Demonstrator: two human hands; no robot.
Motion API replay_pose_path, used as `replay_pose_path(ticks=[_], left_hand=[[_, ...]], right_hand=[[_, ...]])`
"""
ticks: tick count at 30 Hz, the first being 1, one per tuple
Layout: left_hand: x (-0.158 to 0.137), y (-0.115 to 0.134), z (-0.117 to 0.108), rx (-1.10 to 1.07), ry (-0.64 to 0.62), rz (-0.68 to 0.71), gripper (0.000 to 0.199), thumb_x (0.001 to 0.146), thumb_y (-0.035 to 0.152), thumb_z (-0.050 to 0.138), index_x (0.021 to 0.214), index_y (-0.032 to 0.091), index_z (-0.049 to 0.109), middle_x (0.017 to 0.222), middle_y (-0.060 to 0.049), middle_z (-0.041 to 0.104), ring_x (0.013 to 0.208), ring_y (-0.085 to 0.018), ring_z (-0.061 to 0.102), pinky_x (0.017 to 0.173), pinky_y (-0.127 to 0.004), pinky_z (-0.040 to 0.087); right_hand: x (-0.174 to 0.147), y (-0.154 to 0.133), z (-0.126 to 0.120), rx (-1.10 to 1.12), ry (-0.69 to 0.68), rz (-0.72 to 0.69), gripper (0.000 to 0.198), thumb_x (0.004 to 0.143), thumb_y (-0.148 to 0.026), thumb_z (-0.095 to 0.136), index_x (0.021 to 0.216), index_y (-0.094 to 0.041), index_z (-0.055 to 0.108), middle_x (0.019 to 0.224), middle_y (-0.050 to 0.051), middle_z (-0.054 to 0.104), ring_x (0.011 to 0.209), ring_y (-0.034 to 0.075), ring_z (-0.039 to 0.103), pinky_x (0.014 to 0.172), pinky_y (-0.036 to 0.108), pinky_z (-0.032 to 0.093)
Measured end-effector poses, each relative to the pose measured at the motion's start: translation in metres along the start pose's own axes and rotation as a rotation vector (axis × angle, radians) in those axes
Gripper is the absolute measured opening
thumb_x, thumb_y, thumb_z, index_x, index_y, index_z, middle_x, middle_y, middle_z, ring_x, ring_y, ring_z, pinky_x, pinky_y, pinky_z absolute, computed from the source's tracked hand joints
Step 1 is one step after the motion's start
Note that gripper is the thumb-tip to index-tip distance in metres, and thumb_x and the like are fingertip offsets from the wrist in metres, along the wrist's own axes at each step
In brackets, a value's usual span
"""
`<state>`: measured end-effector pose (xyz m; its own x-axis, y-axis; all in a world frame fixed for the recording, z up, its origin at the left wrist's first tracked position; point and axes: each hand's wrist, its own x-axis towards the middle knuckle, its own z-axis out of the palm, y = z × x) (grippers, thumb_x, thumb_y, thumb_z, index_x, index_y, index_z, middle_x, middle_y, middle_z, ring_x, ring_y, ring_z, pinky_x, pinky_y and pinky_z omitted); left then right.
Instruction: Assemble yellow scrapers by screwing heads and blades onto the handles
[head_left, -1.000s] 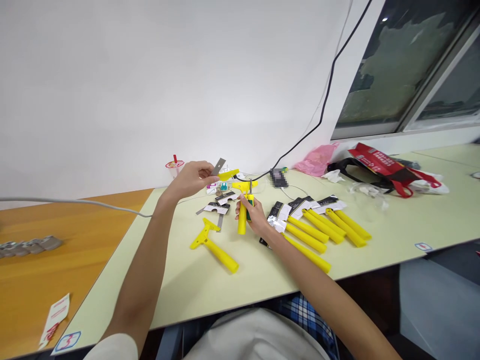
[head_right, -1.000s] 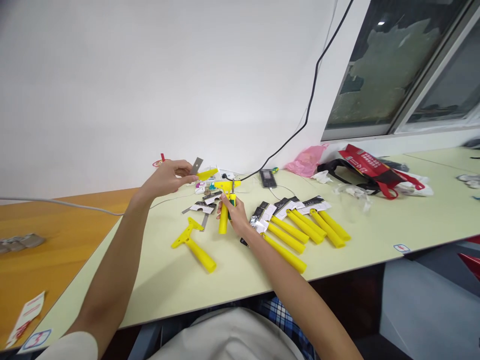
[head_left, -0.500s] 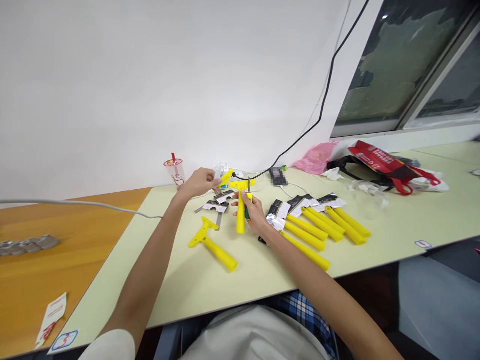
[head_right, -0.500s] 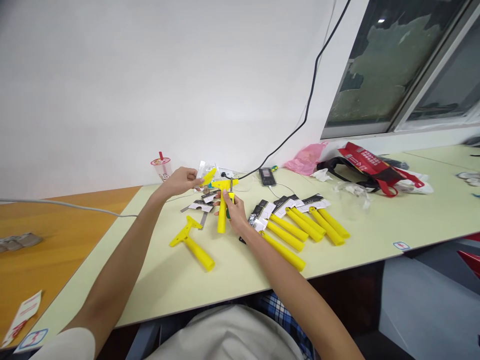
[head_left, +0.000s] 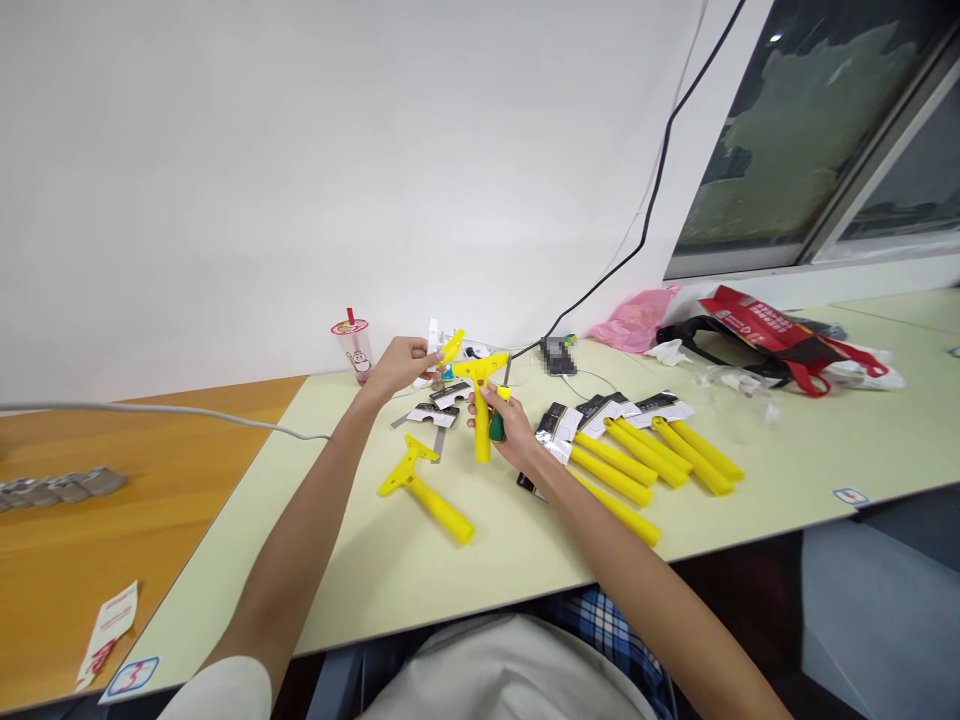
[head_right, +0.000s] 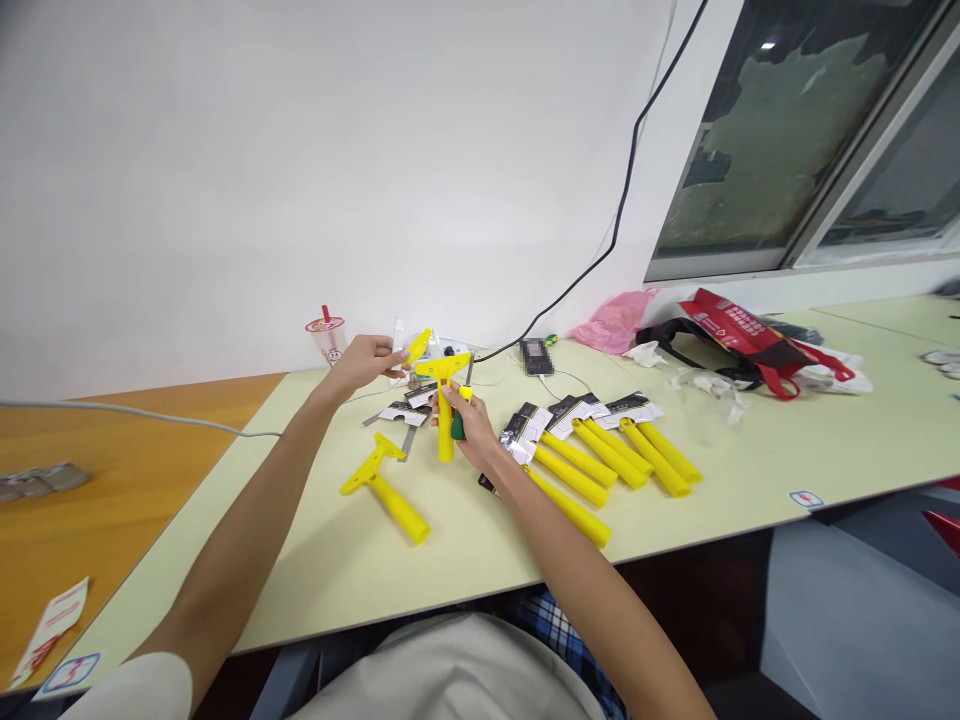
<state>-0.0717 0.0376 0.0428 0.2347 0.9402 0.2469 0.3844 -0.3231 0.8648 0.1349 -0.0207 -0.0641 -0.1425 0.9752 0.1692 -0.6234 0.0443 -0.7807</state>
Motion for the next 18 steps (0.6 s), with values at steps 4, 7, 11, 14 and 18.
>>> replay_pose_path(ticks=[4, 7, 11, 14, 18], left_hand=[[-0.0004, -0.0002, -0.0020, -0.031, -0.043, -0.017, 0.061, 0.067, 0.063, 0.097, 0.070, 0.020, 0.053, 0.073, -0.004, 0.068, 0.086, -0.030, 0.082, 0.078, -0.037, 0.066], [-0.0016, -0.0008, -0.0029, -0.055, -0.102, -0.046, 0.063, 0.064, 0.061, 0.100, 0.068, 0.020, 0.052, 0.074, -0.006, 0.071, 0.087, -0.031, 0.083, 0.080, -0.039, 0.068], [-0.0022, -0.0024, -0.0011, -0.064, -0.146, -0.084, 0.060, 0.061, 0.057, 0.102, 0.070, 0.018, 0.059, 0.084, -0.012, 0.079, 0.086, -0.031, 0.083, 0.083, -0.042, 0.070], [-0.0016, -0.0032, 0.0010, -0.045, -0.130, -0.093, 0.057, 0.060, 0.055, 0.103, 0.070, 0.017, 0.062, 0.084, -0.012, 0.080, 0.086, -0.029, 0.082, 0.082, -0.041, 0.069], [-0.0004, -0.0043, 0.0012, -0.019, -0.074, -0.067, 0.057, 0.061, 0.058, 0.101, 0.072, 0.017, 0.063, 0.078, -0.008, 0.077, 0.088, -0.027, 0.080, 0.075, -0.034, 0.065]], right_hand=[[-0.0032, -0.0033, 0.0001, 0.004, -0.030, 0.034, 0.054, 0.068, -0.052, 0.104, 0.101, -0.024, 0.072, 0.095, 0.002, 0.075, 0.084, 0.021, 0.072, 0.067, 0.032, 0.063], [-0.0031, -0.0035, -0.0009, -0.024, -0.034, 0.029, 0.055, 0.069, -0.054, 0.104, 0.102, -0.024, 0.073, 0.097, 0.003, 0.077, 0.079, 0.020, 0.072, 0.065, 0.032, 0.063], [0.0001, -0.0016, -0.0023, -0.063, -0.023, 0.013, 0.052, 0.073, -0.056, 0.100, 0.104, -0.022, 0.075, 0.098, 0.005, 0.080, 0.080, 0.019, 0.072, 0.064, 0.030, 0.061], [0.0013, -0.0009, -0.0028, -0.062, -0.024, 0.013, 0.047, 0.073, -0.051, 0.099, 0.102, -0.023, 0.076, 0.101, 0.006, 0.081, 0.086, 0.020, 0.073, 0.068, 0.029, 0.062], [0.0003, -0.0021, -0.0032, -0.072, -0.052, 0.038, 0.046, 0.069, -0.045, 0.103, 0.102, -0.023, 0.079, 0.104, 0.006, 0.081, 0.092, 0.022, 0.074, 0.073, 0.031, 0.064]])
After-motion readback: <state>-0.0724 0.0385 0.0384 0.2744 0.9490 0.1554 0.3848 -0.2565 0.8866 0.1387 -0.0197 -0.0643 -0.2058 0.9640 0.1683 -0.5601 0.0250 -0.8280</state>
